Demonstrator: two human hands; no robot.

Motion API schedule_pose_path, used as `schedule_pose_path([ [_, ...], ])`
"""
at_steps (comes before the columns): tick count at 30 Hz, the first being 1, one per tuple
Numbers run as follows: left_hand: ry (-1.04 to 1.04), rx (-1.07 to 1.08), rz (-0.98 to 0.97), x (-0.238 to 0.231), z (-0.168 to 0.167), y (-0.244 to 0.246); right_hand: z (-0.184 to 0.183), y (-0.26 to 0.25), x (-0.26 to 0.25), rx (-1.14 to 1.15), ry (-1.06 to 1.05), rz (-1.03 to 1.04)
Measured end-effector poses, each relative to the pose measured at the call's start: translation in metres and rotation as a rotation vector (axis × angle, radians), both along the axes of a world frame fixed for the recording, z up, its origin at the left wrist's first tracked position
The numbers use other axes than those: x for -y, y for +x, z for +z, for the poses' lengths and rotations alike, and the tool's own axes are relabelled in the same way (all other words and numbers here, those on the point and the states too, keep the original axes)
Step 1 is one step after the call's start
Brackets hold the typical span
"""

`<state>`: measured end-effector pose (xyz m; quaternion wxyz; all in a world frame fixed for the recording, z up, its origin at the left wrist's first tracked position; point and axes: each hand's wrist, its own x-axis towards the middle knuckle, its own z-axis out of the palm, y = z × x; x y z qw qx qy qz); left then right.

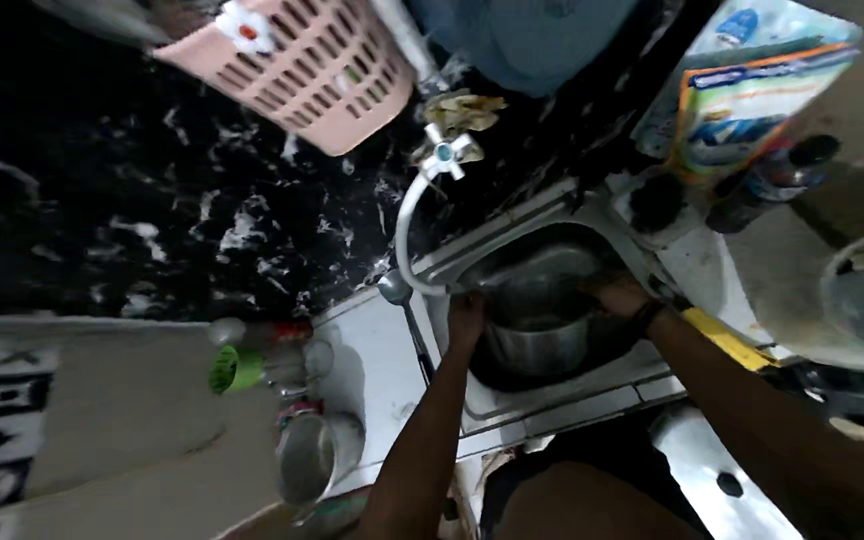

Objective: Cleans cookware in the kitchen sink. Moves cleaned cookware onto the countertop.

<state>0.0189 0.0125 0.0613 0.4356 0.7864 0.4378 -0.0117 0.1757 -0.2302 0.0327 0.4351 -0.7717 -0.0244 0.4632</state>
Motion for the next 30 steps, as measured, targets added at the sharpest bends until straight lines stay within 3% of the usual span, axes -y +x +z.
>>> schedule_pose_path([
  [5, -0.189, 0.077, 0.022, 0.007, -0.041, -0.002, 0.058, -0.024, 0.017, 0.517, -0.066, 0.118],
  [13, -0.395, -0.011, -0.101, 0.044, -0.056, -0.001, 0.137, -0.023, 0.014, 0.585, -0.112, 0.288],
  [17, -0.535, 0.007, -0.010, 0.047, -0.063, -0.015, 0.118, 0.000, 0.007, 0.535, -0.142, 0.268],
  [20, -0.587, 0.081, 0.112, 0.037, -0.046, -0.032, 0.086, 0.020, -0.001, 0.453, -0.147, 0.176],
  [26, -0.439, 0.084, 0.195, 0.008, 0.007, -0.071, 0.009, 0.020, -0.037, 0.338, -0.113, 0.227],
  [30, -0.328, 0.083, 0.209, 0.002, 0.026, -0.091, 0.006, 0.004, -0.057, 0.318, -0.058, 0.292],
])
